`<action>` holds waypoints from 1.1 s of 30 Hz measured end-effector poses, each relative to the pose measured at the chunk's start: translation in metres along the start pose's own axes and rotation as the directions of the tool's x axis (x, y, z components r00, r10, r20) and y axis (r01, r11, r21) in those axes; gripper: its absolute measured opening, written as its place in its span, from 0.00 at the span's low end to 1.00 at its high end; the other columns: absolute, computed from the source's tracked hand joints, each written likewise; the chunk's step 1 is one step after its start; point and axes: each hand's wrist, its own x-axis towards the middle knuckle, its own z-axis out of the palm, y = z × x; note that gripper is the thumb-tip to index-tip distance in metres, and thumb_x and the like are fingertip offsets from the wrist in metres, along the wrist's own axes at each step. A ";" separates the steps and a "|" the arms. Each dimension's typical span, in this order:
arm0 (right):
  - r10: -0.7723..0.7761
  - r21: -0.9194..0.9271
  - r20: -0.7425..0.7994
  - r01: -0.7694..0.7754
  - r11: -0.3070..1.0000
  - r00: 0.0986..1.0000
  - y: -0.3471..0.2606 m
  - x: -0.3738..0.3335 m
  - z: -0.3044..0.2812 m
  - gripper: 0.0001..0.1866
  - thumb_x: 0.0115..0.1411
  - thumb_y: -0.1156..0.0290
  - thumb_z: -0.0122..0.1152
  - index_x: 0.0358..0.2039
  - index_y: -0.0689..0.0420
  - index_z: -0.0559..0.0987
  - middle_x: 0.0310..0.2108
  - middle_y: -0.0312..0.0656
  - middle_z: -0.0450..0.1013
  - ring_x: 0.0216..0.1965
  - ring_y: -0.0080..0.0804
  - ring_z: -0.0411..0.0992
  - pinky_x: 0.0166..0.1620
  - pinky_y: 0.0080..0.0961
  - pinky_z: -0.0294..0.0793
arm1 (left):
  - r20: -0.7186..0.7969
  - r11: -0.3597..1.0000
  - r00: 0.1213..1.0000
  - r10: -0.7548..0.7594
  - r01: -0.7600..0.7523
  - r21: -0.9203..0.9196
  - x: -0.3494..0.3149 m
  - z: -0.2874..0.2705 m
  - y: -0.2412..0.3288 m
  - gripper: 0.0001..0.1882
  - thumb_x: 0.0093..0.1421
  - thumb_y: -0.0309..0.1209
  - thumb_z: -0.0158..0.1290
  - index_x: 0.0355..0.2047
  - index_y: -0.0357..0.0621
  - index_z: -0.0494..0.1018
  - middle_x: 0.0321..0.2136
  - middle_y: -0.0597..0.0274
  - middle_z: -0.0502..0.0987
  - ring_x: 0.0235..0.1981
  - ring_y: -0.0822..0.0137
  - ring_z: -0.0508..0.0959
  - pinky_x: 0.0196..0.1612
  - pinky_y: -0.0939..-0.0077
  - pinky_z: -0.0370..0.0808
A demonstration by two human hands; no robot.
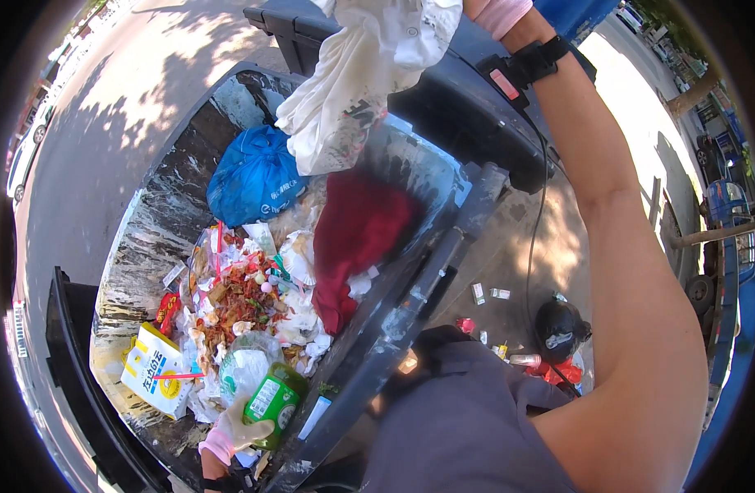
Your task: The person sorts trash by picking plastic cups, bags, a detergent bottle, and fabrics from a garbage cart and dumpster, transferring items into the dumpster and onto the ground by hand.
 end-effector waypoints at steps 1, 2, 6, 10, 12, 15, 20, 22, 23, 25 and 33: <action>0.148 0.127 -0.030 -0.143 0.982 0.989 0.013 0.000 -0.014 0.16 0.68 0.69 0.65 0.52 0.63 0.83 0.47 0.45 0.84 0.45 0.36 0.84 0.51 0.33 0.83 | -0.030 1.000 1.000 -0.006 0.006 0.027 0.004 0.001 -0.006 0.44 0.51 0.42 0.73 0.64 0.36 0.70 0.44 0.54 0.83 0.42 0.65 0.82 0.48 0.70 0.79; 0.282 0.277 -0.038 -0.261 0.925 0.959 0.030 0.000 -0.023 0.16 0.68 0.68 0.65 0.52 0.62 0.83 0.47 0.44 0.84 0.45 0.35 0.84 0.51 0.33 0.83 | -0.035 1.000 0.999 -0.007 0.008 0.029 0.011 0.002 -0.025 0.44 0.51 0.42 0.73 0.64 0.36 0.70 0.44 0.54 0.83 0.42 0.65 0.82 0.48 0.70 0.79; 0.536 0.666 0.183 -0.505 0.549 0.824 0.127 -0.048 -0.034 0.17 0.69 0.65 0.64 0.53 0.61 0.83 0.47 0.43 0.84 0.45 0.34 0.84 0.50 0.34 0.84 | -0.049 0.990 0.991 0.125 -0.121 0.078 0.027 0.002 -0.052 0.44 0.50 0.41 0.74 0.64 0.34 0.71 0.44 0.54 0.84 0.42 0.64 0.82 0.49 0.69 0.80; 0.836 -0.338 -0.397 -0.907 0.250 0.378 0.192 -0.128 -0.014 0.28 0.62 0.54 0.70 0.57 0.58 0.82 0.52 0.45 0.83 0.50 0.36 0.82 0.51 0.34 0.80 | -0.057 0.965 0.982 0.183 -0.168 0.199 0.039 -0.001 -0.044 0.43 0.50 0.43 0.73 0.63 0.36 0.72 0.44 0.54 0.84 0.42 0.64 0.83 0.49 0.69 0.80; 0.851 -0.299 -0.442 -0.941 0.160 0.285 0.163 -0.143 0.057 0.27 0.64 0.48 0.65 0.56 0.54 0.84 0.53 0.43 0.83 0.53 0.40 0.82 0.54 0.35 0.78 | -0.078 0.979 0.993 0.094 -0.077 0.191 0.023 0.003 -0.048 0.43 0.50 0.44 0.73 0.62 0.36 0.72 0.44 0.54 0.84 0.42 0.64 0.83 0.48 0.69 0.80; 0.797 0.039 -0.559 -0.953 0.301 0.229 0.165 -0.154 0.043 0.22 0.64 0.55 0.69 0.53 0.55 0.85 0.47 0.42 0.85 0.47 0.33 0.81 0.51 0.32 0.78 | -0.073 0.951 0.981 0.177 -0.152 0.270 0.023 0.003 -0.045 0.42 0.51 0.45 0.72 0.62 0.36 0.73 0.43 0.54 0.84 0.42 0.64 0.83 0.48 0.69 0.80; 0.618 0.265 -0.740 -0.730 0.630 0.264 0.135 -0.113 0.040 0.19 0.67 0.57 0.66 0.51 0.57 0.86 0.41 0.37 0.84 0.40 0.24 0.77 0.48 0.29 0.76 | -0.019 0.989 0.998 0.052 -0.049 0.143 0.021 0.004 -0.032 0.41 0.49 0.44 0.67 0.64 0.44 0.72 0.57 0.44 0.76 0.59 0.46 0.75 0.59 0.56 0.74; 0.509 0.129 -0.727 -0.636 0.761 0.461 0.120 -0.094 0.050 0.22 0.67 0.56 0.65 0.54 0.57 0.84 0.42 0.41 0.84 0.40 0.28 0.77 0.48 0.31 0.76 | -0.060 0.973 0.991 0.121 -0.107 0.204 0.029 0.006 -0.056 0.40 0.50 0.45 0.69 0.61 0.40 0.73 0.49 0.49 0.80 0.51 0.54 0.79 0.54 0.62 0.76; 0.462 -0.075 -0.620 -0.634 0.769 0.634 0.117 -0.088 0.060 0.27 0.66 0.52 0.64 0.60 0.56 0.80 0.47 0.45 0.83 0.46 0.37 0.78 0.52 0.33 0.76 | -0.097 0.951 0.977 0.189 -0.158 0.265 0.029 0.009 -0.072 0.39 0.51 0.46 0.70 0.59 0.36 0.74 0.42 0.54 0.83 0.42 0.63 0.83 0.49 0.67 0.79; 0.503 -0.408 -0.224 -0.549 0.730 0.835 0.129 -0.092 0.064 0.40 0.64 0.47 0.62 0.72 0.52 0.67 0.65 0.51 0.72 0.61 0.52 0.75 0.63 0.36 0.72 | -0.088 0.946 0.978 0.189 -0.158 0.282 0.030 0.005 -0.048 0.38 0.51 0.46 0.69 0.58 0.37 0.74 0.41 0.54 0.83 0.42 0.62 0.83 0.49 0.67 0.79; -0.038 -0.793 0.114 0.114 0.598 0.993 -0.019 -0.044 0.154 0.31 0.65 0.50 0.65 0.64 0.52 0.75 0.58 0.49 0.76 0.56 0.48 0.77 0.57 0.44 0.76 | -0.150 0.957 0.967 0.203 -0.164 0.241 0.012 0.006 -0.028 0.40 0.50 0.45 0.68 0.60 0.35 0.73 0.44 0.48 0.83 0.46 0.56 0.83 0.53 0.65 0.77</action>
